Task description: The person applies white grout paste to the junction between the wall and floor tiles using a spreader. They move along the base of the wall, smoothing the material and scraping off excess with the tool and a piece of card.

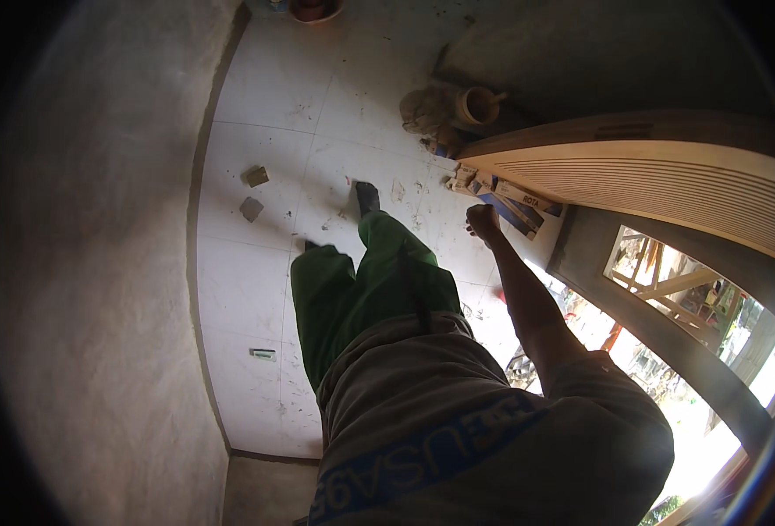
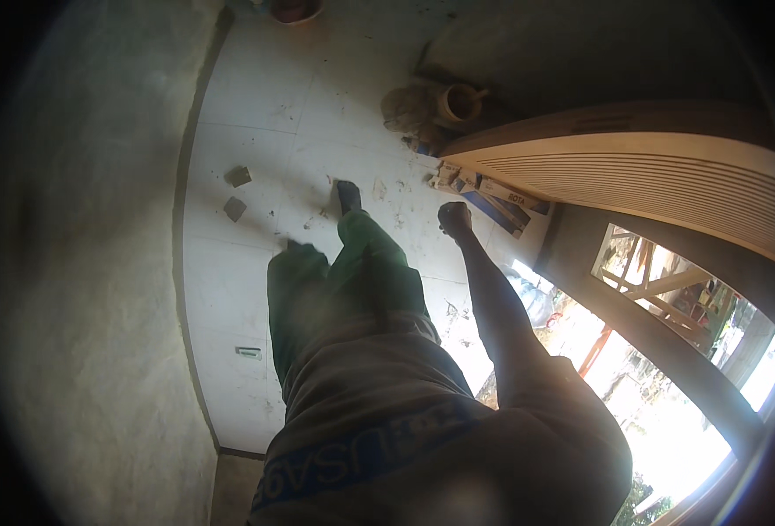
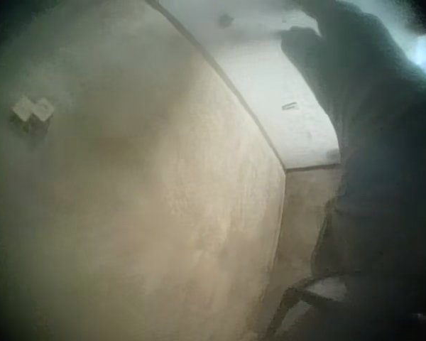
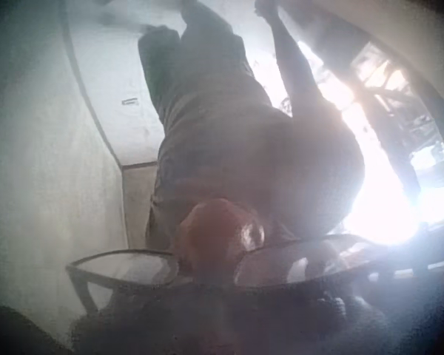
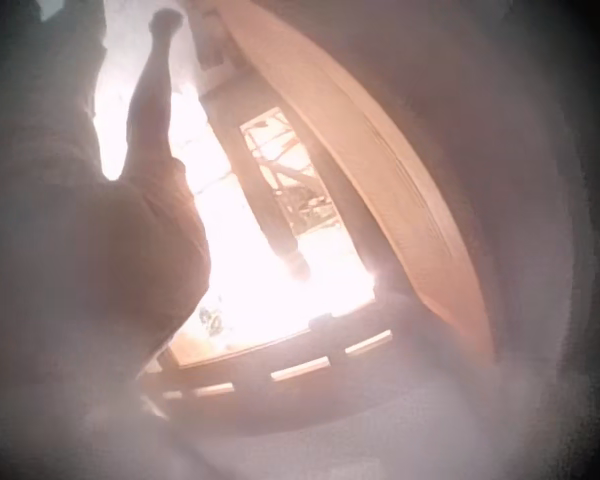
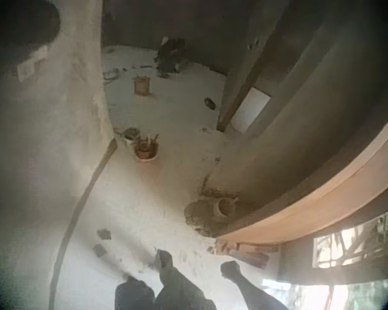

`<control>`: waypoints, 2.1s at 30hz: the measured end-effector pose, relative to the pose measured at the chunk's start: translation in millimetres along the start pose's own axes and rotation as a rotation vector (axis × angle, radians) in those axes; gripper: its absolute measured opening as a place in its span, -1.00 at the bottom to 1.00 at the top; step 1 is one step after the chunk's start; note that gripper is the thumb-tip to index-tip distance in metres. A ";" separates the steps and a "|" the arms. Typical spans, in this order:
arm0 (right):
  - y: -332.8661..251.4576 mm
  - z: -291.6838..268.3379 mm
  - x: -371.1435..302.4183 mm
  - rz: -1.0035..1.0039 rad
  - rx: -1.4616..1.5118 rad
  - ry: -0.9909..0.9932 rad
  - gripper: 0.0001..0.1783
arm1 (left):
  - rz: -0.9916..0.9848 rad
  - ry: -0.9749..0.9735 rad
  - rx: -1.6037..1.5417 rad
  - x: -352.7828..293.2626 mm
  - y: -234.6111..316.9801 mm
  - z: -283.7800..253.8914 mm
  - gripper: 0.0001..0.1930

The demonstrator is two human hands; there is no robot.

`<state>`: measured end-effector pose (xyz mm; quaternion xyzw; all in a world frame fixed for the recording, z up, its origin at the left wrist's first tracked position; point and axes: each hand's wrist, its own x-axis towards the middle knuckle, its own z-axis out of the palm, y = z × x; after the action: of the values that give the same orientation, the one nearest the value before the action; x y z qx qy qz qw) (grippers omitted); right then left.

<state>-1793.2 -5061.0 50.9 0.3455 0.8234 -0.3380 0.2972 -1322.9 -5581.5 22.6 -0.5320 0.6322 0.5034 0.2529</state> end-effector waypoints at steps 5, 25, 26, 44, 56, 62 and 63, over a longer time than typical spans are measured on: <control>-78.7 49.7 23.0 -0.090 -0.015 -0.186 -0.79 | 0.048 0.078 -0.150 19.3 100.0 -28.4 -0.69; -281.8 74.4 63.7 -0.406 -0.581 0.006 -0.70 | 0.121 -0.133 -0.265 190.6 583.1 -49.5 -0.67; -295.6 77.3 65.1 -0.465 -0.723 -0.062 -0.68 | 0.051 -0.158 -0.224 193.7 577.4 -45.0 -0.69; -431.6 51.8 257.4 -0.646 -0.688 -0.645 -0.78 | -0.496 -0.539 -0.323 133.9 668.2 45.7 -0.79; -430.9 203.6 343.7 -0.497 -0.660 -0.312 -0.71 | -0.111 0.010 -0.281 437.5 525.1 111.7 -0.59; -416.3 378.9 435.2 -0.597 -0.802 -0.438 -0.68 | 0.174 0.008 0.220 609.3 420.2 128.6 -0.67; -421.3 402.3 455.3 -0.613 -0.810 -0.388 -0.65 | 0.036 -0.007 0.103 632.0 427.5 140.7 -0.66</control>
<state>-2280.8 -5424.5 -369.6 -0.1213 0.8809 -0.1225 0.4407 -1943.0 -5749.3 -412.4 -0.5051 0.6658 0.4764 0.2732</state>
